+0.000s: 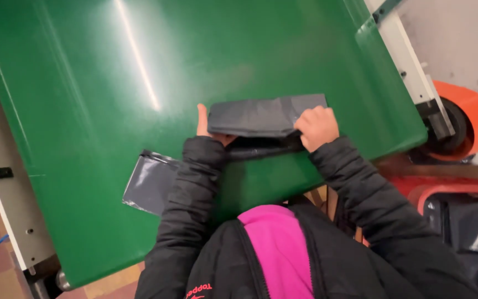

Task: Folding black plastic bags on a conveyor belt and placing them into a red plastic crate.

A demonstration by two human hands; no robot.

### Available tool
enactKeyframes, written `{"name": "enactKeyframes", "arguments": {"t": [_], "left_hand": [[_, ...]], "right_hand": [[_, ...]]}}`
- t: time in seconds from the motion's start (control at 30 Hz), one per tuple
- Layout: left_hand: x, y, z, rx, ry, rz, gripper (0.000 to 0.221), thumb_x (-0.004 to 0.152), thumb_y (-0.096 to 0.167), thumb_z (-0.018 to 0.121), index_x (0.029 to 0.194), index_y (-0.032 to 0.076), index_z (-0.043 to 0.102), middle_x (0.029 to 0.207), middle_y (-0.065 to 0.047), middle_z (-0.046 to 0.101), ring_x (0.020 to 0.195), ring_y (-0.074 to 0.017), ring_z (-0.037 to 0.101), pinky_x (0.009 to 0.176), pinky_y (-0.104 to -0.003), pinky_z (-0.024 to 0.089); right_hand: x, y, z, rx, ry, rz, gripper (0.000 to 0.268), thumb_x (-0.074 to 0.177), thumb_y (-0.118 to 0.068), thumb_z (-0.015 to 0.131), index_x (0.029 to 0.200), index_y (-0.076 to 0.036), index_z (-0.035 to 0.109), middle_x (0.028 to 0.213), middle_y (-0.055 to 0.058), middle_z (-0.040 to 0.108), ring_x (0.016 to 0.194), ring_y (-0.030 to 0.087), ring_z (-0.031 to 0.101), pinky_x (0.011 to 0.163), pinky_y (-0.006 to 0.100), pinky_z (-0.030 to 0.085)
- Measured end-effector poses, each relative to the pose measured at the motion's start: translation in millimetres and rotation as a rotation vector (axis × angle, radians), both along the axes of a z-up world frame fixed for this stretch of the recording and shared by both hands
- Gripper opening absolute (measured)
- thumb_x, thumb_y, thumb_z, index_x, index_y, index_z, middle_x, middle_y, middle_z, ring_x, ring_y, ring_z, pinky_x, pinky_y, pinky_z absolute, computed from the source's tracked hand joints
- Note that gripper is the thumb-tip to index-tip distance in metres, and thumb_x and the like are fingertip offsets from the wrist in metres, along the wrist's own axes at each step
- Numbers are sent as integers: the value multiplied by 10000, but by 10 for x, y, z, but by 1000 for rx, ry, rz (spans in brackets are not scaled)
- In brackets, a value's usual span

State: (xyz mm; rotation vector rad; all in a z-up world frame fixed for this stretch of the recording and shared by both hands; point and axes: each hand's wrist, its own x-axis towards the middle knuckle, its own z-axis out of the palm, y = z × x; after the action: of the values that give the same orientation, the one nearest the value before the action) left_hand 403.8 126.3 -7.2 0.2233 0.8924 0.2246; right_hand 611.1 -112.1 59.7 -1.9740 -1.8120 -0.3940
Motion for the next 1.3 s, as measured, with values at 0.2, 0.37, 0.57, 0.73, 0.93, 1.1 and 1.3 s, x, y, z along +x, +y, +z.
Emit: {"name": "enactKeyframes", "arguments": {"t": [0.2,0.37,0.57,0.73,0.93,1.1,1.3], "left_hand": [[-199,204,-1389,654,-120,-28,741,963,484,733,1412,-81,564,1454,-191,563,1258,-280,561,1102,-404,431],[-490,-585,296,1844,384,-212,686,787,313,792,1314,-21,507,1363,-165,508,1196,-359,524,995,-425,458],[-625,-749,-145,2774,490,-761,345,768,327,819,1037,170,671,1073,-15,627,1040,-243,648,775,-395,505],[-205,-812,240,2520,237,-1271,86,930,252,674,890,190,718,916,-4,721,905,-229,700,720,-401,523],[753,-355,-1260,1468,-258,-1446,400,834,493,569,1026,211,778,955,-21,814,870,-164,778,761,-359,597],[846,-337,-740,1397,-140,-976,434,965,515,650,1116,117,739,1027,-99,778,938,-266,740,839,-423,549],[1000,-884,-123,1934,446,-968,390,946,471,631,1024,89,607,996,-122,706,796,-417,691,684,-535,550]], "right_hand": [[-117,-278,-264,-46,45,17,220,688,-51,723,871,-163,669,940,-10,604,934,248,570,803,416,433],[-122,-367,-369,-39,88,6,215,712,-36,718,878,-157,655,983,-17,615,984,246,585,852,412,461],[-687,-88,217,-88,144,68,307,710,-12,653,1015,-47,636,1107,123,614,1086,345,586,919,448,478],[-1110,-178,-521,-52,323,254,538,784,-121,684,1277,83,617,1334,248,588,1299,424,527,1092,516,410],[-975,-977,-1732,-139,1235,-152,371,922,-79,628,1290,-83,668,1387,142,674,1281,227,655,1099,444,507],[-746,-918,-1303,560,2351,-353,410,1047,-100,451,1456,-84,479,1483,127,515,1322,321,544,1062,479,472],[-707,-880,-1084,632,2433,-374,452,996,-102,435,1445,-93,485,1433,91,585,1288,311,585,1065,495,481]]}}
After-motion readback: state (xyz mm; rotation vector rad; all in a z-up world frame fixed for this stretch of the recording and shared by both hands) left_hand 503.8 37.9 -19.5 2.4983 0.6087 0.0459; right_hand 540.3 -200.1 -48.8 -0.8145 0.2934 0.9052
